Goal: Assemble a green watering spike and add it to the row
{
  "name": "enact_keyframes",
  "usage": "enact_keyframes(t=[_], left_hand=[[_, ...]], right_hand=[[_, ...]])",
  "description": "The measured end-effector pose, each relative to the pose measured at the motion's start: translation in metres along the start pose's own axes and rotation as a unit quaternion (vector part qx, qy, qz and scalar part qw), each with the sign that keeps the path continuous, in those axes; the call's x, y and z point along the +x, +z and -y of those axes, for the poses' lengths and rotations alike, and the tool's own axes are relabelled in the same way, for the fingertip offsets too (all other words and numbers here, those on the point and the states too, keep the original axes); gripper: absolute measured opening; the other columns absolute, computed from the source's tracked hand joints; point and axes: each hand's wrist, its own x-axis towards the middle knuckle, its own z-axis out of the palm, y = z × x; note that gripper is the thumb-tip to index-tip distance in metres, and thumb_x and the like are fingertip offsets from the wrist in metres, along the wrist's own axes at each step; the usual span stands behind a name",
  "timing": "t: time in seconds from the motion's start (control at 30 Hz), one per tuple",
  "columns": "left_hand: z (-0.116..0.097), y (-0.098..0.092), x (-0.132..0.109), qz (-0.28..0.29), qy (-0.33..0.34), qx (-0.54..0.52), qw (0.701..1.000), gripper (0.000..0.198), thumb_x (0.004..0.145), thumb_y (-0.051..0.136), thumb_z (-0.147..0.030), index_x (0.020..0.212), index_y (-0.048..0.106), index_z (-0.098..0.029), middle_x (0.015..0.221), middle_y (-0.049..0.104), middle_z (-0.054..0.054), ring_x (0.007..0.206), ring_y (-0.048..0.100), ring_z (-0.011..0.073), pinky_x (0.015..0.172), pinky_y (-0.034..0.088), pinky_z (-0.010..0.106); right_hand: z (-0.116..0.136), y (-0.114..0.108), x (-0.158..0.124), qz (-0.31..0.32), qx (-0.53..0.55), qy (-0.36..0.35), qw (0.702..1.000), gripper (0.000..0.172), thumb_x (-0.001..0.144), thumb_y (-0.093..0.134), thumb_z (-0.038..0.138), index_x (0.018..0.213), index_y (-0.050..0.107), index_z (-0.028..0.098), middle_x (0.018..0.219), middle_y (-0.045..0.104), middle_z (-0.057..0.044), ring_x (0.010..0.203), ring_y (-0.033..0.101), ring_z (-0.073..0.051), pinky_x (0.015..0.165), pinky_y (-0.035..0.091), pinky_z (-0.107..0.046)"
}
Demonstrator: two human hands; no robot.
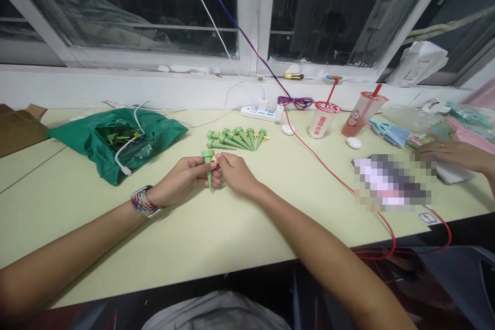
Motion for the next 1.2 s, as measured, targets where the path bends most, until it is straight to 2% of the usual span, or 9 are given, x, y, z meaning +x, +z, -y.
enact_keyframes(t=[0.13, 0.23, 0.4, 0.53, 0.63, 0.77, 0.9, 1.03, 1.2], left_hand=[[-0.001, 0.000, -0.001, 0.013, -0.021, -0.013, 1.000, 0.031, 0.081, 0.085, -0.039, 0.079, 0.074, -0.009, 0.084, 0.078, 0.015, 0.075, 0.075, 0.0224, 0.073, 0.064, 0.034], [-0.002, 0.000, -0.002, 0.011, -0.028, -0.017, 0.999, 0.028, 0.083, 0.083, -0.035, 0.079, 0.073, -0.009, 0.082, 0.077, 0.015, 0.075, 0.076, 0.0233, 0.071, 0.063, 0.034], [0.001, 0.000, -0.001, -0.001, -0.011, -0.007, 1.000, 0.031, 0.080, 0.086, -0.038, 0.079, 0.072, -0.010, 0.084, 0.078, 0.015, 0.074, 0.076, 0.0235, 0.069, 0.063, 0.034], [0.003, -0.003, 0.001, -0.002, 0.010, 0.022, 1.000, 0.036, 0.078, 0.087, -0.043, 0.079, 0.072, -0.011, 0.088, 0.079, 0.017, 0.074, 0.077, 0.0248, 0.066, 0.062, 0.034], [0.002, -0.002, 0.001, -0.002, 0.014, 0.027, 1.000, 0.037, 0.078, 0.087, -0.044, 0.079, 0.072, -0.011, 0.087, 0.079, 0.016, 0.074, 0.077, 0.0248, 0.066, 0.062, 0.034], [0.000, -0.001, 0.000, -0.006, 0.000, 0.014, 1.000, 0.037, 0.077, 0.088, -0.044, 0.079, 0.073, -0.011, 0.088, 0.079, 0.016, 0.075, 0.077, 0.0241, 0.069, 0.063, 0.034], [0.001, -0.001, 0.001, -0.009, -0.006, 0.007, 1.000, 0.036, 0.079, 0.087, -0.044, 0.076, 0.071, -0.011, 0.086, 0.078, 0.015, 0.074, 0.076, 0.0216, 0.071, 0.062, 0.033], [0.001, -0.001, 0.002, 0.000, 0.001, 0.009, 1.000, 0.034, 0.082, 0.084, -0.044, 0.081, 0.072, -0.012, 0.083, 0.076, 0.011, 0.070, 0.072, 0.0188, 0.065, 0.060, 0.030], [0.003, -0.001, 0.002, 0.019, 0.014, 0.036, 0.999, 0.033, 0.087, 0.078, -0.044, 0.078, 0.070, -0.013, 0.068, 0.069, 0.005, 0.058, 0.062, 0.0140, 0.057, 0.052, 0.027]], right_hand=[[0.004, -0.003, -0.004, -0.002, -0.110, -0.025, 0.994, 0.042, 0.106, 0.038, 0.045, 0.075, 0.051, 0.021, 0.072, 0.062, 0.002, 0.071, 0.054, -0.014, 0.072, 0.040, -0.027], [0.005, -0.003, -0.005, -0.002, -0.133, -0.034, 0.991, 0.039, 0.106, 0.039, 0.044, 0.076, 0.050, 0.021, 0.072, 0.061, 0.002, 0.071, 0.054, -0.014, 0.072, 0.040, -0.027], [0.002, -0.001, 0.000, 0.019, 0.006, 0.016, 1.000, 0.041, 0.102, 0.044, 0.048, 0.073, 0.051, 0.020, 0.065, 0.055, 0.003, 0.060, 0.049, -0.012, 0.060, 0.038, -0.024], [0.004, 0.000, 0.004, 0.046, 0.140, 0.083, 0.986, 0.043, 0.096, 0.055, 0.053, 0.068, 0.048, 0.021, 0.055, 0.042, 0.006, 0.045, 0.033, -0.008, 0.046, 0.027, -0.023], [0.006, 0.000, 0.005, 0.049, 0.177, 0.101, 0.978, 0.045, 0.094, 0.059, 0.054, 0.065, 0.048, 0.021, 0.053, 0.039, 0.006, 0.042, 0.029, -0.007, 0.043, 0.023, -0.023], [0.002, 0.003, 0.004, 0.026, 0.155, 0.093, 0.983, 0.044, 0.095, 0.058, 0.053, 0.067, 0.049, 0.020, 0.055, 0.045, 0.005, 0.043, 0.032, -0.006, 0.042, 0.023, -0.021], [0.000, 0.007, 0.002, 0.009, 0.135, 0.078, 0.988, 0.040, 0.099, 0.049, 0.051, 0.073, 0.048, 0.020, 0.062, 0.055, 0.003, 0.046, 0.044, -0.007, 0.042, 0.028, -0.020], [0.003, 0.005, 0.001, -0.033, 0.079, 0.061, 0.995, 0.035, 0.098, 0.052, 0.054, 0.082, 0.048, 0.023, 0.062, 0.057, 0.005, 0.046, 0.046, -0.009, 0.044, 0.034, -0.021], [0.006, -0.005, 0.003, -0.044, 0.024, 0.020, 0.999, 0.034, 0.093, 0.062, 0.056, 0.098, 0.063, 0.023, 0.066, 0.058, 0.005, 0.054, 0.048, -0.011, 0.053, 0.038, -0.023]])
